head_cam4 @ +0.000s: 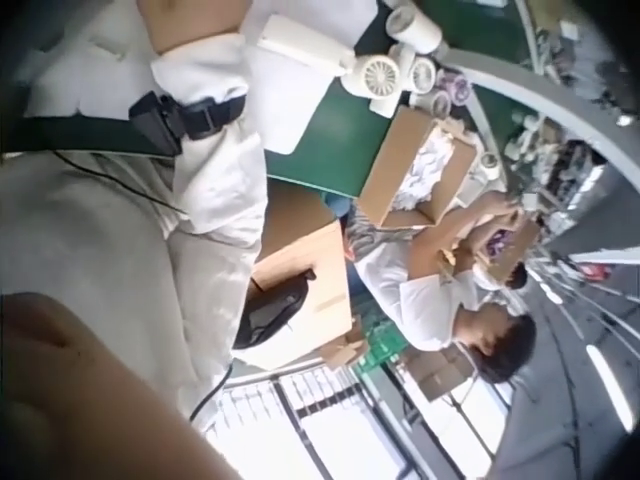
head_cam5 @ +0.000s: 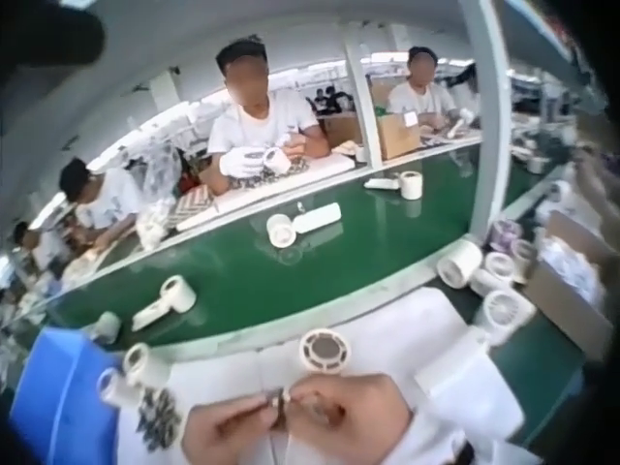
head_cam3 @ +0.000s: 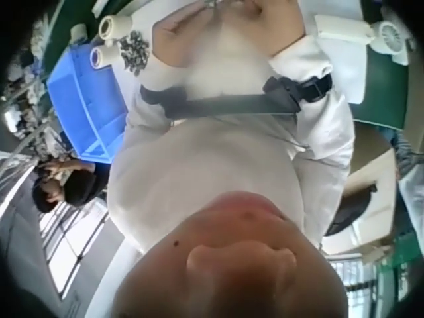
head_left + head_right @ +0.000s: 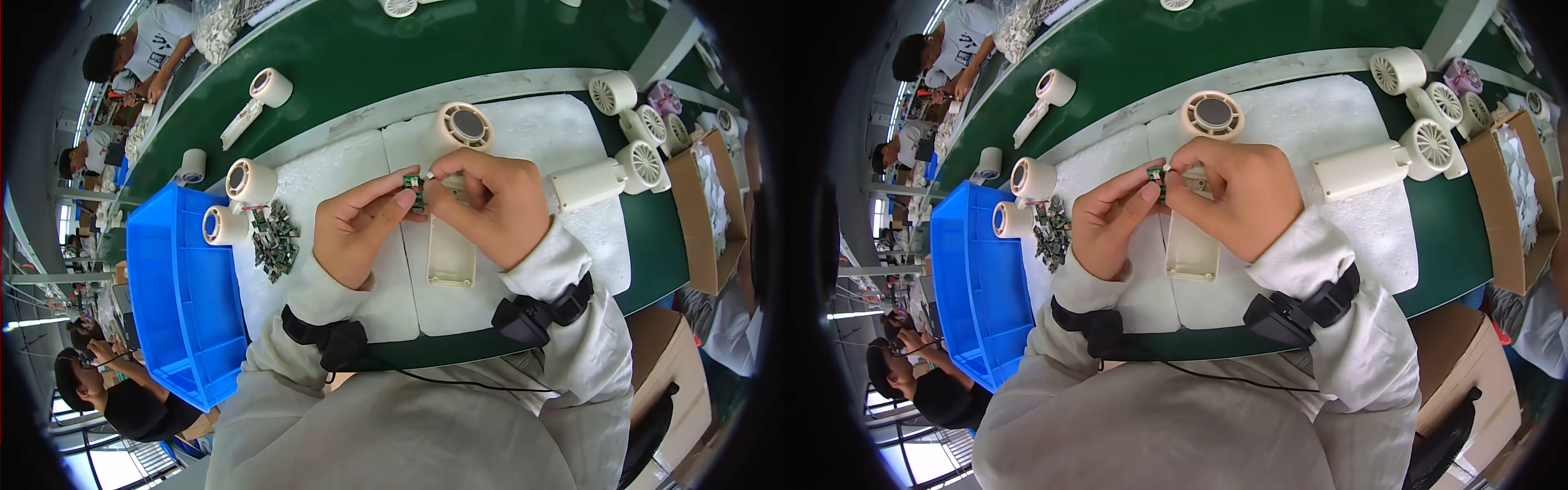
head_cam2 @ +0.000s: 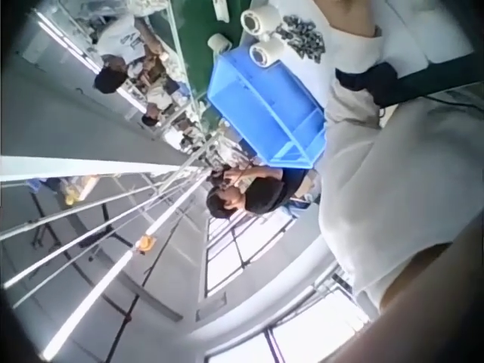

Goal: The person picks up a fan housing and a circuit board, connects a wire to the board, and then places the board into the housing. They then pick up a fan motor, connect its wire to the board, and set the assembled components down on the workspace.

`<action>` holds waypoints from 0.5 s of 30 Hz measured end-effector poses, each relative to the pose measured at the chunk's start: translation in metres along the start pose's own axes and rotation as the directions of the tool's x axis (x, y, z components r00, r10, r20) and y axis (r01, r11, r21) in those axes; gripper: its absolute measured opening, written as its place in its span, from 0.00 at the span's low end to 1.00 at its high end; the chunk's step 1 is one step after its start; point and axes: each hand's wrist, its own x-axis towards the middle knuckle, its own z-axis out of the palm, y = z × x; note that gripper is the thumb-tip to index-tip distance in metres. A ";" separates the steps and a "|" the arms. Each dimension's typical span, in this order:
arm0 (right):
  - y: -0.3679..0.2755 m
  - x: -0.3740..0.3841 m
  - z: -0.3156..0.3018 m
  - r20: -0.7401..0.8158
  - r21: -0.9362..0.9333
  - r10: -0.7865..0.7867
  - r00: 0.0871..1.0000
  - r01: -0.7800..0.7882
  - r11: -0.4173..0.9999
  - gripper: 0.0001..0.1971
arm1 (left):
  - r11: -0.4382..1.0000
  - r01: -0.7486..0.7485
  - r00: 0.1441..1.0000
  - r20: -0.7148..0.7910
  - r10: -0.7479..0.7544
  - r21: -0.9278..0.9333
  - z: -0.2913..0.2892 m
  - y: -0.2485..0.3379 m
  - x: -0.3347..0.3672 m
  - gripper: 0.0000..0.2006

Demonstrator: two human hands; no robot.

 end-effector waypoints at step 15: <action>-0.003 -0.001 -0.004 0.109 -0.130 -0.047 0.993 0.061 0.990 0.07 | 0.977 -0.101 0.988 0.133 0.077 0.189 -0.010 0.010 -0.005 0.16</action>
